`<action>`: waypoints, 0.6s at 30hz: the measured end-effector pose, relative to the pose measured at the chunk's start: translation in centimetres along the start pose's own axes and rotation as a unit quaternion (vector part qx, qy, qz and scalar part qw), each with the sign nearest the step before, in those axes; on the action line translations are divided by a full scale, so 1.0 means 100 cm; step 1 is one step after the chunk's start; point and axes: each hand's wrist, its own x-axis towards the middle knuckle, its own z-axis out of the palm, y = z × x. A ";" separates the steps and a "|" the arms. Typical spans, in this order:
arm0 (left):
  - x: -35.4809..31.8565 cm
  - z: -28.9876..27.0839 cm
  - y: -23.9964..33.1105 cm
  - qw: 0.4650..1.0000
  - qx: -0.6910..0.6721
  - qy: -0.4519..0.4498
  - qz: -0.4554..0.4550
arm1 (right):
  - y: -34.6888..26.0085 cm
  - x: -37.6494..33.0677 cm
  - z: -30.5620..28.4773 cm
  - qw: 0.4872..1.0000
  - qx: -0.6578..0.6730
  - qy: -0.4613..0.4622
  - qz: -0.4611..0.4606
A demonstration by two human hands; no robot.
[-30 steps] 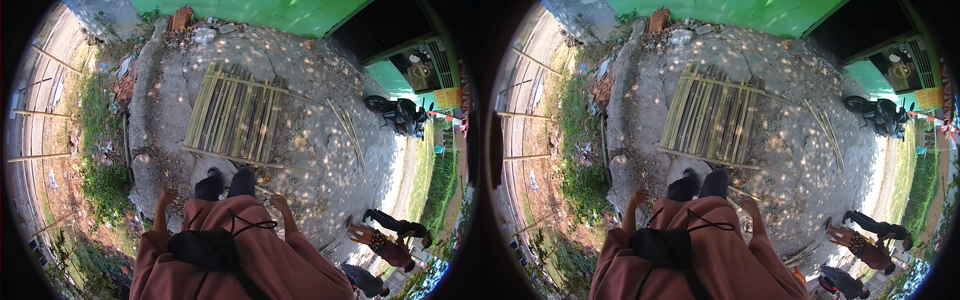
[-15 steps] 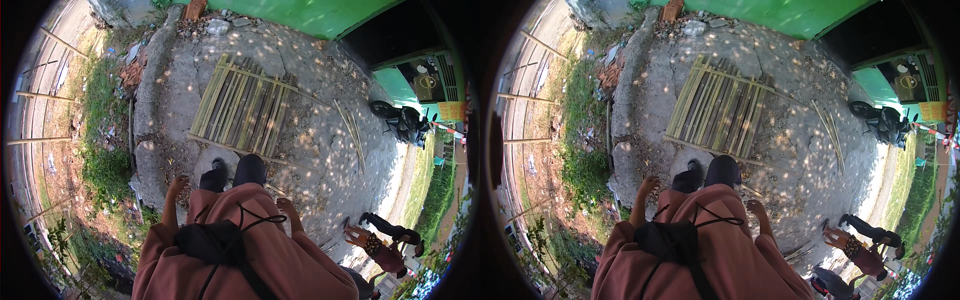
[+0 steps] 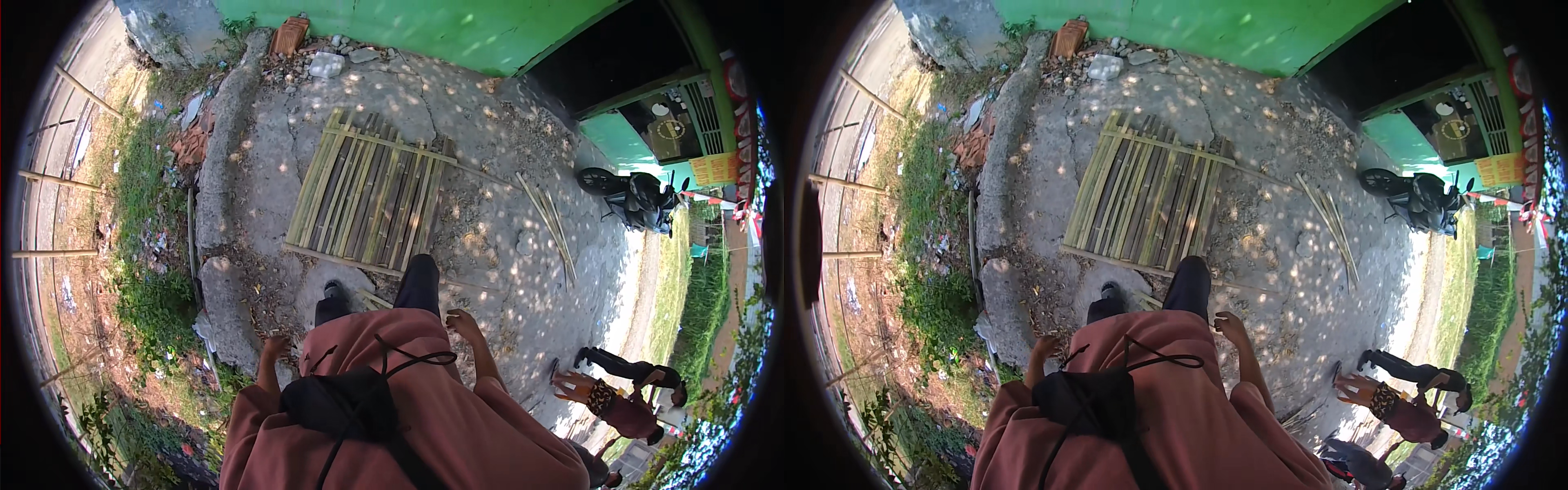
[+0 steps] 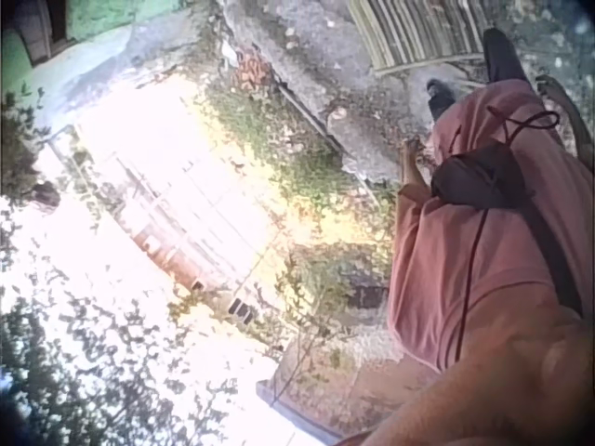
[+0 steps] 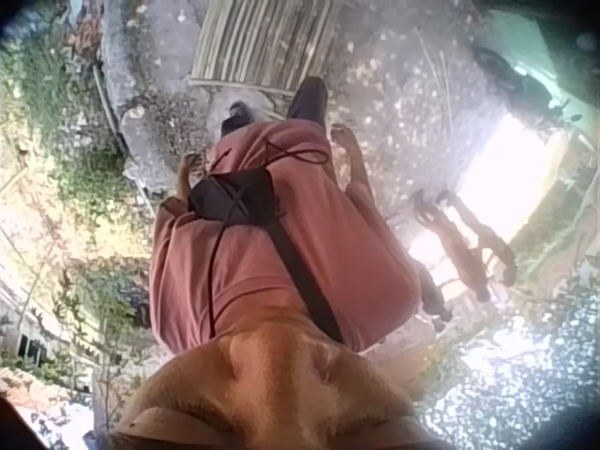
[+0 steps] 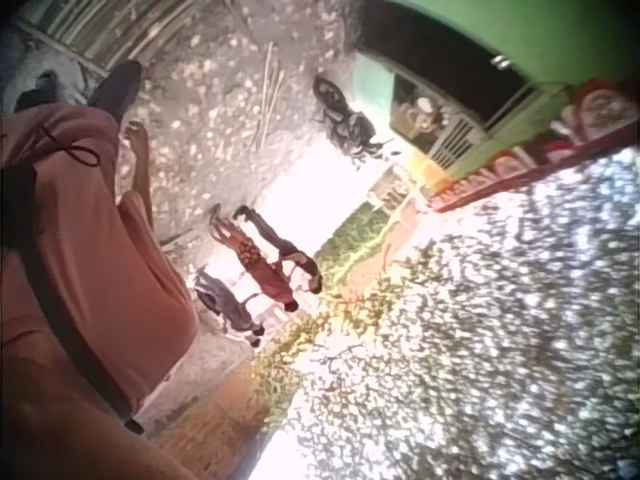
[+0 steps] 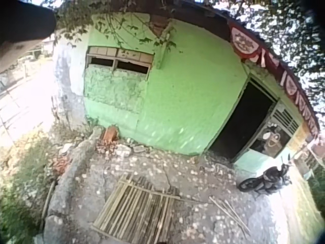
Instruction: The person arranges bamboo strips into a grid and secures them using small nails and a hammer.
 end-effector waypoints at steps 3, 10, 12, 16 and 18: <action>0.007 0.024 0.023 0.999 0.013 -0.006 0.038 | -0.005 0.018 -0.033 1.000 -0.027 0.002 0.009; 0.043 0.106 0.164 0.968 0.021 0.085 0.234 | -0.007 0.148 -0.158 0.995 -0.080 -0.065 -0.005; 0.064 0.179 0.221 0.960 0.036 0.094 0.261 | -0.010 0.193 -0.260 0.990 -0.121 -0.063 -0.033; 0.071 0.275 0.258 0.947 0.006 0.179 0.266 | -0.055 0.296 -0.360 0.966 -0.234 -0.030 -0.105; 0.074 0.336 0.271 0.937 -0.034 0.159 0.309 | -0.090 0.349 -0.427 0.960 -0.250 -0.029 -0.122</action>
